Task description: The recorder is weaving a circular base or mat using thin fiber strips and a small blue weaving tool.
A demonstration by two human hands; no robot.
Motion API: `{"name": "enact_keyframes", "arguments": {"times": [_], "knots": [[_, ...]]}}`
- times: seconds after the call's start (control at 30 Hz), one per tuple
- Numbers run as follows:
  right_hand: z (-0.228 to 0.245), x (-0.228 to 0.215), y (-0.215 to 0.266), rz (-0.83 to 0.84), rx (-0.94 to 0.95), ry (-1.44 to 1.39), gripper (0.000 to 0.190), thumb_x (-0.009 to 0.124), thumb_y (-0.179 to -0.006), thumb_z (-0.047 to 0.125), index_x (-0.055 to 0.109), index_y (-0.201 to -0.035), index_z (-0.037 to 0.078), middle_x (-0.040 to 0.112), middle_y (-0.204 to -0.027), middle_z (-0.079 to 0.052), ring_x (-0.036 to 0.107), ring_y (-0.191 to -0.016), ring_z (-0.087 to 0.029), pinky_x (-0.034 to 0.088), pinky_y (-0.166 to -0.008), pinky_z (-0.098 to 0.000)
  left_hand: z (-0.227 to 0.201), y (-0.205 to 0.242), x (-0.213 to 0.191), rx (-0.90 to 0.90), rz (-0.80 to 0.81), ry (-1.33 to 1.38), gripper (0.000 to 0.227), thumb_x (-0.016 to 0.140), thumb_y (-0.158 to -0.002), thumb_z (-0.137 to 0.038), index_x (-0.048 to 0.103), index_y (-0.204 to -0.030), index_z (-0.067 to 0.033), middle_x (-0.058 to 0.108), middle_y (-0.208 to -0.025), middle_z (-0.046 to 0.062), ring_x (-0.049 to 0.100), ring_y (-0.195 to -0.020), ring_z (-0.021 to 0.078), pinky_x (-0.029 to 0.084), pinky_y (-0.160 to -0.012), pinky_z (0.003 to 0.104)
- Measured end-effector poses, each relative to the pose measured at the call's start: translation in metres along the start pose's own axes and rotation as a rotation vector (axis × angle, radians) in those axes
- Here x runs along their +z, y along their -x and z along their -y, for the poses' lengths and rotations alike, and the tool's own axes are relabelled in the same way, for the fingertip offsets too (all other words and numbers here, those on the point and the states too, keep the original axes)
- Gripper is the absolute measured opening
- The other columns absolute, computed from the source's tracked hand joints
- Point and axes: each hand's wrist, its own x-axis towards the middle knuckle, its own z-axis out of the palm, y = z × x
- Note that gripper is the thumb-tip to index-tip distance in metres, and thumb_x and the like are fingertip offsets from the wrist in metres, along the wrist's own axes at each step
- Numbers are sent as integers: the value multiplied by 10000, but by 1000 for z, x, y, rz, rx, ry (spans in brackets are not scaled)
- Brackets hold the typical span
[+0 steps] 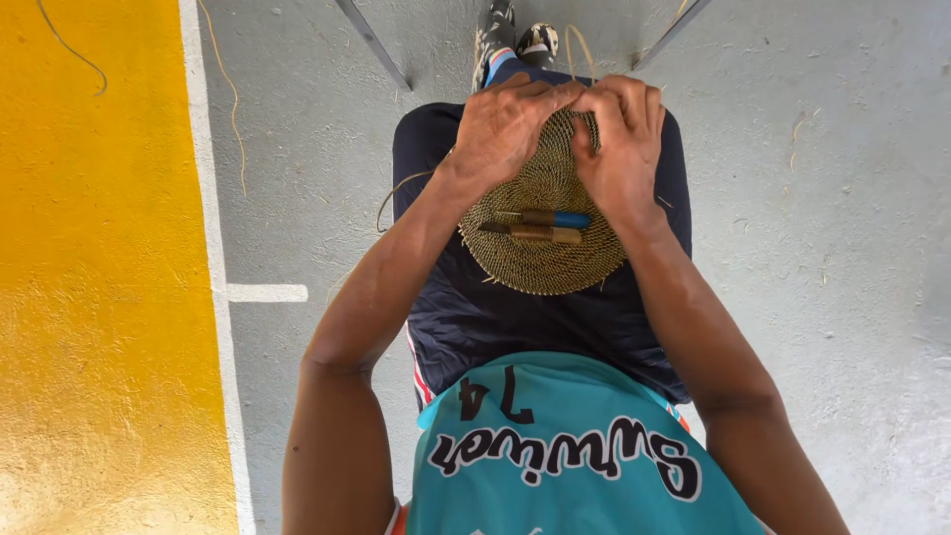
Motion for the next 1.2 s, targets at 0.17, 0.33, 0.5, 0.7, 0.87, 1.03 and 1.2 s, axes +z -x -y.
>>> {"name": "enact_keyframes", "arguments": {"times": [0.17,0.33,0.5,0.7,0.87,1.03,1.2], "knots": [[2,9,-1,-69,49,-165,236,869,-898,16,729,-1056,121,583,-1083,-38,534,-1036,-252,425,-913,-410,-2,-5,-7,-27,-15,63,356,652,-941,-35,707,-1281,-126,771,-961,44,687,-785,200,595,-676,359],[57,-28,0,-22,-6,-297,187,770,-906,-60,707,-1013,81,604,-1090,-72,614,-1030,-271,522,-869,-415,2,-3,-11,-43,16,61,411,649,-916,-32,705,-1303,-155,755,-915,39,704,-825,203,604,-702,362],[75,-43,-4,-1,-94,-529,239,673,-929,-120,615,-1106,30,678,-1065,-96,714,-948,-289,614,-821,-402,2,-4,0,-47,78,-2,399,668,-948,-80,694,-1334,-180,767,-949,26,693,-794,160,615,-691,327],[120,-103,-28,45,-349,-592,227,652,-867,-58,626,-1081,14,664,-930,-118,694,-799,-259,606,-693,-372,4,5,9,-55,61,-99,481,634,-916,-35,702,-1327,-274,769,-969,-27,702,-836,144,623,-736,323],[113,-145,-52,9,-73,-675,136,565,-1003,-90,600,-1036,37,689,-899,-121,709,-785,-215,594,-694,-338,9,8,17,-44,37,-45,443,605,-962,-8,672,-1327,-249,760,-1021,-11,730,-854,152,624,-728,319],[26,-62,-73,-131,239,-879,113,551,-1084,-34,562,-1181,22,685,-979,-70,710,-835,-125,604,-738,-272,-4,-3,-4,-153,54,8,452,617,-960,-18,581,-1402,-106,714,-838,113,727,-703,248,605,-618,388],[-14,-4,-43,87,205,-464,122,705,-1064,27,679,-1183,35,777,-1003,-94,767,-887,-148,596,-720,-262,-7,3,-2,-225,35,16,289,626,-960,-29,565,-1235,-95,701,-776,124,724,-698,275,585,-594,429]]}}
